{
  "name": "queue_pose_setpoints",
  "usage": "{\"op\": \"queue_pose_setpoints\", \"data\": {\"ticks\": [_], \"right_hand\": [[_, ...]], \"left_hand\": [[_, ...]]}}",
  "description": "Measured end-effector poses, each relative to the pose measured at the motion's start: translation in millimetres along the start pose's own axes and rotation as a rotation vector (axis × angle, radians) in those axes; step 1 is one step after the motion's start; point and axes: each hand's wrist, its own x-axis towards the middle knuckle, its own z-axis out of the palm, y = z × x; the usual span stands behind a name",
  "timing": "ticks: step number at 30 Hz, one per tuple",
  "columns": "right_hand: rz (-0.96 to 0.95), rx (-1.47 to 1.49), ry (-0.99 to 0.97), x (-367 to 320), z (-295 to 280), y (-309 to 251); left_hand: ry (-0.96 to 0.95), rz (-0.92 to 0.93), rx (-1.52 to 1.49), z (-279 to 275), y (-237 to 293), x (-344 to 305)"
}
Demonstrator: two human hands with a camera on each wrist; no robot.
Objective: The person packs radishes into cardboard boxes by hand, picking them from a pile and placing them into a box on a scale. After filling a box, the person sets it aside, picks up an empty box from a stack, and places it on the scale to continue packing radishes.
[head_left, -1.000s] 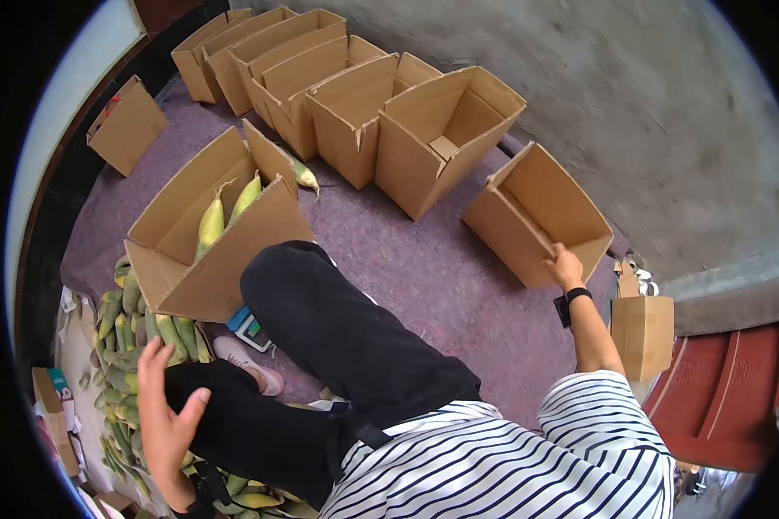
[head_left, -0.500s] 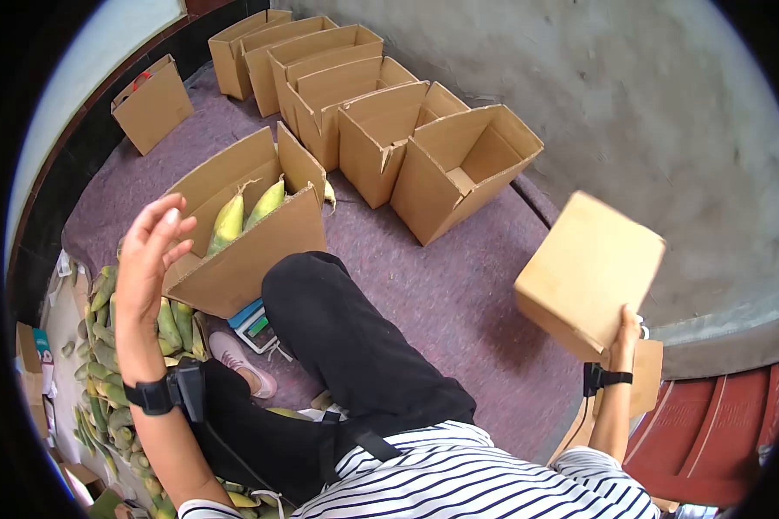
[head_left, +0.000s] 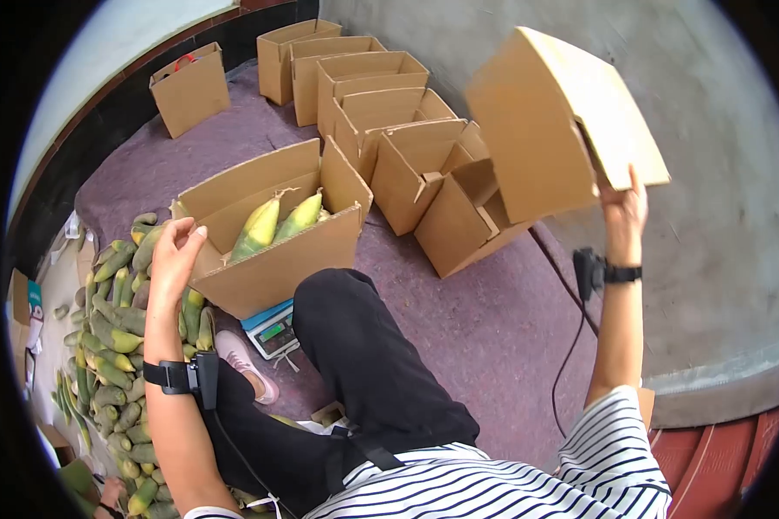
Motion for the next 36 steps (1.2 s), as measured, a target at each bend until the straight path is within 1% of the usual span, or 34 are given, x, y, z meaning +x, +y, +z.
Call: {"op": "queue_pose_setpoints", "data": {"ticks": [2, 4, 5, 7, 8, 10, 11, 12, 13, 14, 16, 18, 19, 20, 21, 22, 23, 24, 25, 26, 28, 30, 31, 32, 34, 35, 36], "right_hand": [[0.018, -0.085, -0.044, 35.1, 24.5, 44.8], [0.106, -0.111, -0.003, 59.4, 46.3, 85.9], [0.133, -0.161, 0.05, 62.9, 57.3, 101.3], [0.169, -0.218, 0.137, 47.5, 95.5, 127.8], [0.218, -0.227, 0.109, 51.5, 98.9, 141.3], [0.338, -0.251, 0.137, 57.3, 103.1, 161.7], [0.34, -0.241, 0.031, 61.6, 102.4, 164.3], [0.343, -0.23, -0.077, 61.5, 107.9, 161.3], [0.381, -0.296, -0.133, 63.2, 111.6, 158.9], [0.367, -0.336, -0.129, 62.5, 113.1, 158.8], [0.122, -0.449, -0.045, 20.9, 135.7, 138.0], [-0.309, -0.574, -0.133, 4.6, 124.6, 136.2], [-0.355, -0.66, -0.271, -27.3, 133.9, 131.8], [-0.402, -0.748, -0.404, -74.9, 154.0, 121.0], [-0.345, -0.827, -0.548, -126.3, 177.7, 110.1], [-0.434, -0.859, -0.732, -165.9, 192.0, 105.0], [-0.472, -0.824, -0.97, -192.7, 195.2, 97.6], [-0.602, -0.806, -1.256, -216.2, 211.4, 77.0], [-0.576, -0.623, -1.329, -242.8, 216.3, 71.8], [-0.562, -0.422, -1.448, -256.3, 224.9, 64.1], [-0.333, -0.236, -1.615, -270.5, 231.8, 48.9], [-0.522, 0.023, -1.553, -282.3, 228.8, 59.2], [-0.434, -0.032, -1.772, -264.1, 237.6, 45.5], [-0.434, -0.022, -1.781, -265.2, 238.2, 49.7], [-0.368, -0.28, -1.511, -268.8, 235.2, 62.9], [-0.357, -0.51, -1.469, -257.1, 240.9, 77.3], [-0.343, -0.734, -1.412, -238.8, 253.4, 98.5]], "left_hand": [[0.005, 0.0, -0.005, -2.0, -2.3, -0.8], [0.024, -0.008, -0.027, -3.6, -2.7, -2.3], [0.032, -0.017, -0.003, -4.0, -5.5, -1.0], [0.057, -0.007, 0.063, -0.9, -19.2, 6.8], [0.065, -0.008, 0.068, 1.7, -28.9, 9.8], [0.141, 0.038, 0.253, 8.2, -28.8, 6.4], [0.17, 0.037, 0.318, 10.9, -29.5, 4.6], [0.177, 0.022, 0.323, 8.7, -34.5, 6.2], [0.203, 0.027, 0.352, 7.5, -40.2, 8.5], [0.225, 0.031, 0.381, 6.9, -45.4, 10.6], [0.256, 0.029, 0.408, -0.1, -46.5, 13.6], [0.336, 0.007, 0.45, -6.6, -47.7, 14.4], [0.339, 0.001, 0.471, -8.0, -50.1, 14.0], [0.343, -0.007, 0.48, -9.2, -59.1, 15.0], [0.333, 0.014, 0.503, -9.3, -71.2, 17.5], [0.32, 0.039, 0.523, -8.2, -77.3, 19.4], [0.313, 0.041, 0.526, -8.1, -74.0, 19.6], [0.216, -0.094, 0.437, -9.4, -67.9, 18.8], [0.12, -0.23, 0.344, -8.9, -64.9, 18.4], [0.117, -0.23, 0.342, -8.4, -70.9, 20.4], [0.117, -0.137, 0.548, -10.8, -86.2, 24.5], [0.111, -0.145, 0.59, -12.6, -93.7, 24.0], [0.099, -0.146, 0.629, -14.2, -95.5, 24.2], [0.11, -0.153, 0.629, -16.2, -97.1, 25.3], [0.018, -0.285, 0.482, -17.9, -97.9, 24.8], [0.027, -0.299, 0.48, -18.2, -99.1, 24.0], [-0.014, -0.352, 0.428, -16.8, -91.2, 21.9]]}}
